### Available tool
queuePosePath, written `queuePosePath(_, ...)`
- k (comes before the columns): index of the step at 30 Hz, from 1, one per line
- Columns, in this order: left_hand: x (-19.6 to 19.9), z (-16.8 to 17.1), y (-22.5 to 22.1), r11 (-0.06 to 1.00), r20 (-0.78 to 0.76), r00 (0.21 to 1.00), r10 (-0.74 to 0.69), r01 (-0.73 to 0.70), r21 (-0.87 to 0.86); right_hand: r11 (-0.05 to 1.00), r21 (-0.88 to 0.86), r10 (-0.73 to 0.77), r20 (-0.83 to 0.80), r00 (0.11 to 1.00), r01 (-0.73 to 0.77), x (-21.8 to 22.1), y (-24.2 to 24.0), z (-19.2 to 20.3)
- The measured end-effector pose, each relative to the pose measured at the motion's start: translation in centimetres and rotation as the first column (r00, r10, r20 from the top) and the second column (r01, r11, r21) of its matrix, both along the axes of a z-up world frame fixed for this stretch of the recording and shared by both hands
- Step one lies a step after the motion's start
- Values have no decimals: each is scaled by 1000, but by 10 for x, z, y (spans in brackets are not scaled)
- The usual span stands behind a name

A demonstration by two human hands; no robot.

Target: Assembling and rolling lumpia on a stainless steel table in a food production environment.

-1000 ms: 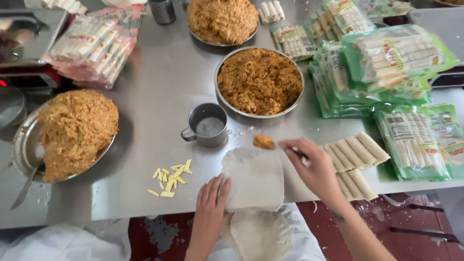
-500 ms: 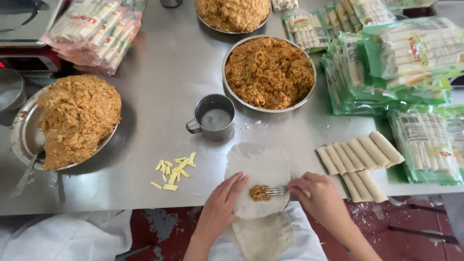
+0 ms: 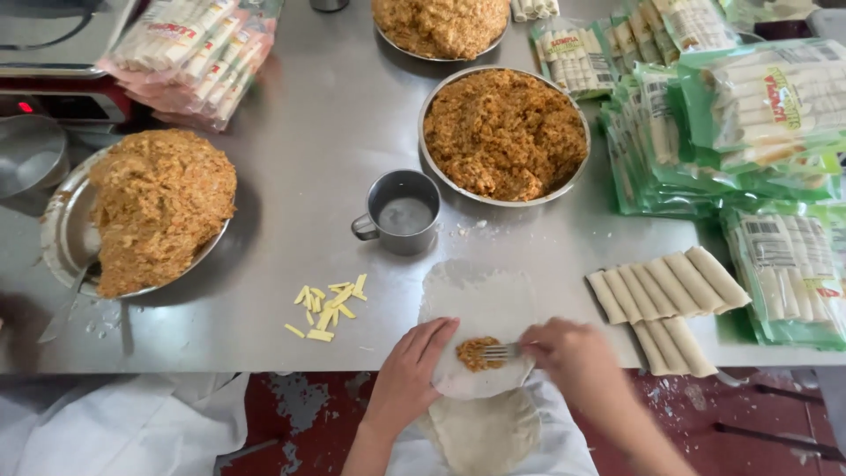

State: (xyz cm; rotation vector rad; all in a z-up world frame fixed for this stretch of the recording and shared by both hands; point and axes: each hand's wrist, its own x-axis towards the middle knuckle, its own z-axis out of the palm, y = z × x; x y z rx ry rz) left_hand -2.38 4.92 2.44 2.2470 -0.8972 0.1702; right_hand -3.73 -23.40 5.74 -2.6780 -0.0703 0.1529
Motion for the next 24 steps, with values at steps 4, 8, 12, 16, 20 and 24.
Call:
queuePosePath(4,-2,-9,-1,1000,31,999,25,-25,3,994,-105,64,217,974,-42,65,-36,57)
queuePosePath(8,-3,-15,-1,999,-12,999,31,-31,-27,909,-407,194,602,774,89,158,-34,24)
queuePosePath(12,-5,-16,-2,993,-77,997,30,-39,-108,972,-174,233,793,562,-158,154,45,46)
queuePosePath(16,-4,-47,-2,996,-53,997,59,-62,-60,798,-147,509,685,522,-585,113,151,-18)
queuePosePath(20,-1,-67,0,996,-72,994,85,-87,-14,696,-140,622,606,495,-704,136,215,-43)
queuePosePath(24,-3,-78,1,993,-68,992,108,-111,-33,678,-122,620,624,475,-725,148,227,-60)
